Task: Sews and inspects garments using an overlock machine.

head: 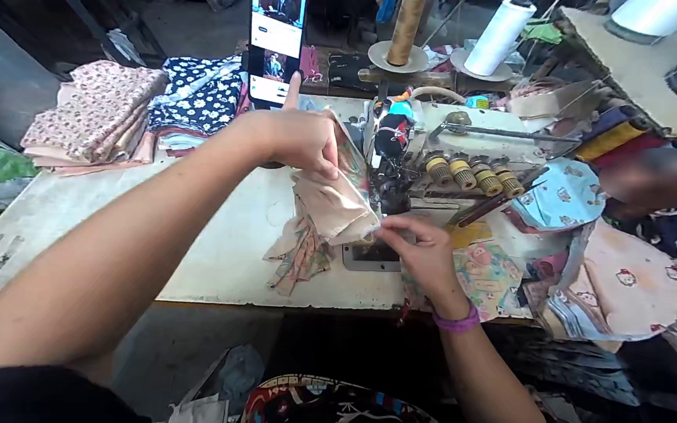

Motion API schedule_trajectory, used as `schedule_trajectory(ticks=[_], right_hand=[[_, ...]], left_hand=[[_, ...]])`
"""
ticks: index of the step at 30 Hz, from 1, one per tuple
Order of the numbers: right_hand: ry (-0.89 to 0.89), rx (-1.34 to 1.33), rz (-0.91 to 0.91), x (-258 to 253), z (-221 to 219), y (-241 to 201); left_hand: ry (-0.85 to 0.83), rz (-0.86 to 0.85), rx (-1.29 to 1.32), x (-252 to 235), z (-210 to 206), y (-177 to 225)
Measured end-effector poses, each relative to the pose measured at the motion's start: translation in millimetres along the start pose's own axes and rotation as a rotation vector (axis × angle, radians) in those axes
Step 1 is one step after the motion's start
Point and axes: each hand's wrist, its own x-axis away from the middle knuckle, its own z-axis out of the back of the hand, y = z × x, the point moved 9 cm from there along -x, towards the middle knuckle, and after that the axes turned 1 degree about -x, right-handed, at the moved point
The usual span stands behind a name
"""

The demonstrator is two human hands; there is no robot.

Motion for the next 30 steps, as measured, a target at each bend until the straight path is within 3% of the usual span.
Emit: schedule_trajectory(ticks=[2, 3, 5, 8, 11, 14, 19, 21, 25, 28, 30], right_hand=[[0.001, -0.006, 0.056, 3, 0, 1], [-0.001, -0.001, 0.099, 5, 0, 0], [-0.017, 0.021, 0.188, 12, -4, 0], [-0.067, 0.156, 0.274, 30, -5, -13], [-0.110, 0.261, 0.280, 53, -4, -34], [-0.072, 0.258, 0.229, 63, 0, -31], [-0.011, 0.224, 0.188, 57, 0, -27], [0.002, 0.232, 0.198, 44, 3, -29], [-0.003, 0.238, 0.180, 14, 3, -24], [-0.055, 0.187, 0.110, 5, -1, -11], [-0.071, 0.138, 0.087, 6, -2, -6]], left_hand=[[0.146, -0.254, -0.013, 41, 7, 55], [0.205, -0.392, 0.018, 62, -3, 89], [0.198, -0.495, 0.024, 85, -44, 141], [0.086, -0.509, -0.003, 76, -89, 151], [0.171, -0.550, 0.033, 73, -87, 145], [0.212, -0.471, 0.126, 60, -83, 126], [0.624, -0.308, 0.089, 30, -68, 55], [0.634, -0.256, 0.040, 19, -63, 40], [0.494, -0.076, -0.018, -8, -43, -6], [0.529, 0.031, 0.215, -9, -22, -48], [0.782, 0.133, 0.536, 22, -22, -64]])
